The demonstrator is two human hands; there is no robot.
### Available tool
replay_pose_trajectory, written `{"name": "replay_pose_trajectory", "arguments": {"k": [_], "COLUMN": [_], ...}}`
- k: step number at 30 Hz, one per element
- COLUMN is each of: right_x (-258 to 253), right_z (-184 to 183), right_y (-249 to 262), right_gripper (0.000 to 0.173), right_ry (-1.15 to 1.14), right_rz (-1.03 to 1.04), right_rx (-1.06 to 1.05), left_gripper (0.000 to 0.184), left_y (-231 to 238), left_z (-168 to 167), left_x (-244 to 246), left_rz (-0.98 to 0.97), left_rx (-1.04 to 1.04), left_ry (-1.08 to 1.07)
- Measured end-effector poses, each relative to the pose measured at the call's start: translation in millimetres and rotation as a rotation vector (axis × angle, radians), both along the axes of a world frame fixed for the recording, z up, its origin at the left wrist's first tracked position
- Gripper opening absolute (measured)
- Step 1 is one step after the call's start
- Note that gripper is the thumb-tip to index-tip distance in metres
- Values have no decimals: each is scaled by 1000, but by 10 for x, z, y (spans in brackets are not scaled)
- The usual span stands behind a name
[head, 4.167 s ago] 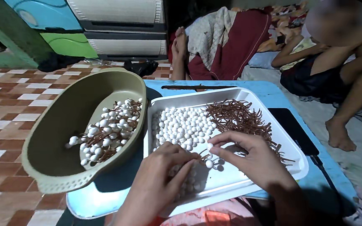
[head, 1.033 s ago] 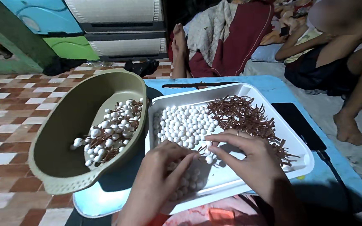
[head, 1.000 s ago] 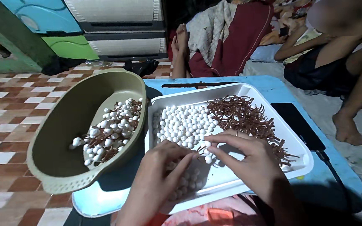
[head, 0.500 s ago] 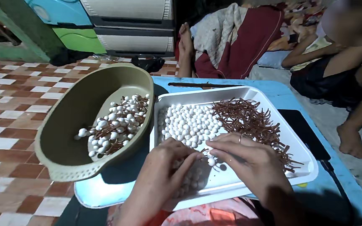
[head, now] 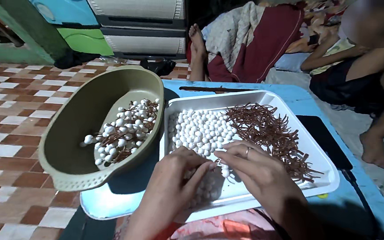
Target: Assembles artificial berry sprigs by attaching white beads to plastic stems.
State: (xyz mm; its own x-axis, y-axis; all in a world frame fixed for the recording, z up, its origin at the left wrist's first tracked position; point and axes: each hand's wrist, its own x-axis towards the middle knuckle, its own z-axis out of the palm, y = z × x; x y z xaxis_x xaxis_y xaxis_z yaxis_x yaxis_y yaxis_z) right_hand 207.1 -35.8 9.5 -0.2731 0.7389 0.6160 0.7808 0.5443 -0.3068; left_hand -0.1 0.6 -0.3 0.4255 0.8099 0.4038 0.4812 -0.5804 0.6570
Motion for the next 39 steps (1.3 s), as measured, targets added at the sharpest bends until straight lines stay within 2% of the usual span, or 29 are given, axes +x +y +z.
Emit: {"name": "replay_pose_trajectory", "arguments": {"k": [8,16,22,27,29,34,36,39], "right_x": [-12,-16,-12,65,192,610,587,364], "right_z": [-13,36,31,82,141,262,285,292], "right_y": [-20,1,-28,-76,-76,-49,-37,-24], "right_gripper": [25,17,23,22,25,26,23,17], "right_ry": [-54,181,234,404,376,103,70,154], "right_rz": [-24,-66,-73,-120,-170,-383,-354,-129], "right_rx": [19,-27,-63,-125,-110,-123,-106,-98], "left_gripper": [32,23,19,16,15,13,13,16], "left_y": [-14,12,13,3,9,17,16,22], "left_z": [-2,-2,3,13,25,38,27,7], "left_x": [14,22,14,26,17,19,12,10], "left_rz": [39,41,45,57,65,78,69,51], "left_rx": [7,-45,-64,-63,-60,-43,-36,-21], "left_ry": [2,-146,-161,-226,-252,-289,-274,-238]}}
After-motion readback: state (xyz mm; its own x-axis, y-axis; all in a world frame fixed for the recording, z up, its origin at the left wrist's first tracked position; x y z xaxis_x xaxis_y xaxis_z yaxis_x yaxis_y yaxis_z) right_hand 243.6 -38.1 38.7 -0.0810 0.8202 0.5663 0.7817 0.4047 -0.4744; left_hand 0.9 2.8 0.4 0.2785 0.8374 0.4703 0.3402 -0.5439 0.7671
